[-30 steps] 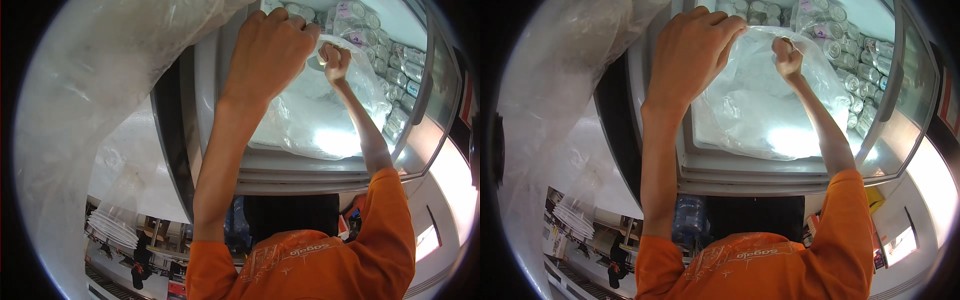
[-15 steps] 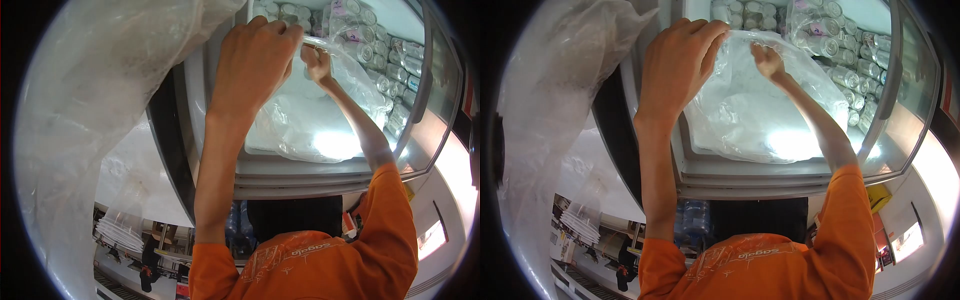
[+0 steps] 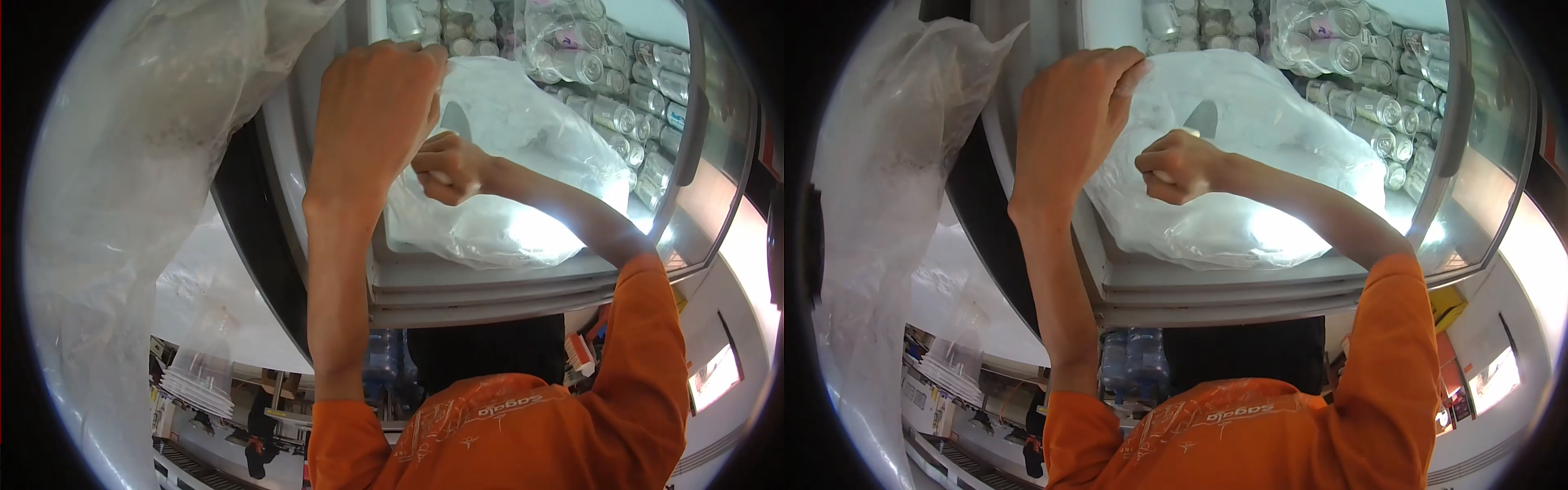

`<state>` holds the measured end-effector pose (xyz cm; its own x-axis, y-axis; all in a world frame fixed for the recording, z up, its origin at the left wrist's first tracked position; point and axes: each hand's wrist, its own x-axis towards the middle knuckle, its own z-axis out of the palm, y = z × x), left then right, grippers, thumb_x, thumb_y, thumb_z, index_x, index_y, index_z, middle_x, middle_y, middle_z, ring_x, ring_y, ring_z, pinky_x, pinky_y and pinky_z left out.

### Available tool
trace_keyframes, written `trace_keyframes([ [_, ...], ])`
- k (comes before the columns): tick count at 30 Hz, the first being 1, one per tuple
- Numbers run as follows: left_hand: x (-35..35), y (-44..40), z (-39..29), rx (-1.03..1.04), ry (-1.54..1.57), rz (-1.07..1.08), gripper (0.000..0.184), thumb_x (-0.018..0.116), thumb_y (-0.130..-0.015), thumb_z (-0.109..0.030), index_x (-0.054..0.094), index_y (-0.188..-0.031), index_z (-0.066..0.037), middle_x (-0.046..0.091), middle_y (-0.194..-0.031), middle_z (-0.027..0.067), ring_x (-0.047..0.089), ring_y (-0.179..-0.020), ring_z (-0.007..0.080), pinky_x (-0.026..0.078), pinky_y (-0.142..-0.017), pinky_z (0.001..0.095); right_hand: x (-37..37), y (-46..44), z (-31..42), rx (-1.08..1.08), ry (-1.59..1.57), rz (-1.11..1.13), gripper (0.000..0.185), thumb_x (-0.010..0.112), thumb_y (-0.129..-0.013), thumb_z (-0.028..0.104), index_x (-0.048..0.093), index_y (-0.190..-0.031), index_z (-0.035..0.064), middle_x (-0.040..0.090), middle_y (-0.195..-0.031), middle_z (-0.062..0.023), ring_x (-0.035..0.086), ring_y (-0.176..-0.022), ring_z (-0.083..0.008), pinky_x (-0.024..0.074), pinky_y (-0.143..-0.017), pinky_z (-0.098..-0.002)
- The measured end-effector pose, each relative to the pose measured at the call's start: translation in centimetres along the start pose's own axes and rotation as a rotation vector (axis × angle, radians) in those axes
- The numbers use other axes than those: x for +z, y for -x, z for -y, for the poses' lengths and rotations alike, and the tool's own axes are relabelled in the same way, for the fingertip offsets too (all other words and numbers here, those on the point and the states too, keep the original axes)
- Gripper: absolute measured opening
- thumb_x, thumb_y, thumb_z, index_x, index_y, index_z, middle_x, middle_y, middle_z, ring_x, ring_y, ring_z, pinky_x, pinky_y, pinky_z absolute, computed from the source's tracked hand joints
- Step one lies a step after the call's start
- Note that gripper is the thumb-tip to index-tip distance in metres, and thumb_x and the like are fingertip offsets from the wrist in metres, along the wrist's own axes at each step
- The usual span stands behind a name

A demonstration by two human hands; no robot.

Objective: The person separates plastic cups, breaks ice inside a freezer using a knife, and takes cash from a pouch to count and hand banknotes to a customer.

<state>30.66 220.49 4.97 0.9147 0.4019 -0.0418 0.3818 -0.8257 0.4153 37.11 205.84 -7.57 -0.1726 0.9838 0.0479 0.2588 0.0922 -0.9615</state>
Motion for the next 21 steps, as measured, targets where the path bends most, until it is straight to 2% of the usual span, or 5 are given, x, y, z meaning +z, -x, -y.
trace_keyframes([
  [5,0.0,0.0,-0.2,-0.002,0.002,0.003,0.015,0.056,-0.082,-0.017,0.062,-0.08,-0.003,0.061,-0.07,0.0112,0.057,-0.062,0.0297,0.044,-0.059,0.037,2.6,0.9,-3.4,-0.091,0.099,0.123,0.015,0.057,-0.069,0.014,0.05,-0.06,0.0047,0.051,-0.054,-0.0119,0.054,-0.054,-0.0322,0.0436,-0.052,-0.0416],
  [8,-0.6,0.1,-0.5,0.004,-0.005,0.097,0.014,0.057,-0.08,-0.016,0.062,-0.08,-0.003,0.06,-0.068,0.0116,0.057,-0.061,0.0288,0.044,-0.058,0.0358,2.4,1.3,0.0,-0.157,0.109,0.319,0.018,0.054,-0.071,0.016,0.049,-0.058,0.0045,0.051,-0.053,-0.0112,0.053,-0.05,-0.032,0.0423,-0.049,-0.0419],
  [11,-0.5,0.0,-0.7,-0.004,0.033,0.118,0.013,0.057,-0.078,-0.015,0.061,-0.078,-0.003,0.06,-0.067,0.0117,0.056,-0.061,0.0281,0.044,-0.057,0.0355,0.9,2.0,1.7,-0.203,0.08,0.257,0.019,0.052,-0.069,0.014,0.046,-0.054,0.0041,0.046,-0.048,-0.0093,0.049,-0.043,-0.0287,0.0388,-0.042,-0.0379],
  [16,-0.1,0.0,-0.1,0.058,0.012,-0.092,0.012,0.057,-0.075,-0.012,0.058,-0.067,-0.004,0.057,-0.059,0.0097,0.055,-0.058,0.0263,0.044,-0.057,0.0366,-1.7,1.4,4.8,-0.367,0.037,0.052,0.02,0.054,-0.058,0.002,0.035,-0.052,0.0072,0.032,-0.046,-0.0045,0.038,-0.038,-0.0232,0.0325,-0.038,-0.0339],
  [21,-0.6,0.3,-0.6,0.077,-0.051,-0.092,0.013,0.057,-0.081,-0.014,0.058,-0.073,-0.004,0.054,-0.06,0.01,0.051,-0.057,0.0273,0.041,-0.058,0.0364,-2.5,0.2,0.4,-0.24,0.15,-0.108,0.015,0.056,-0.063,0.003,0.043,-0.057,0.0048,0.043,-0.048,-0.0056,0.045,-0.04,-0.0245,0.0379,-0.04,-0.0354],
])
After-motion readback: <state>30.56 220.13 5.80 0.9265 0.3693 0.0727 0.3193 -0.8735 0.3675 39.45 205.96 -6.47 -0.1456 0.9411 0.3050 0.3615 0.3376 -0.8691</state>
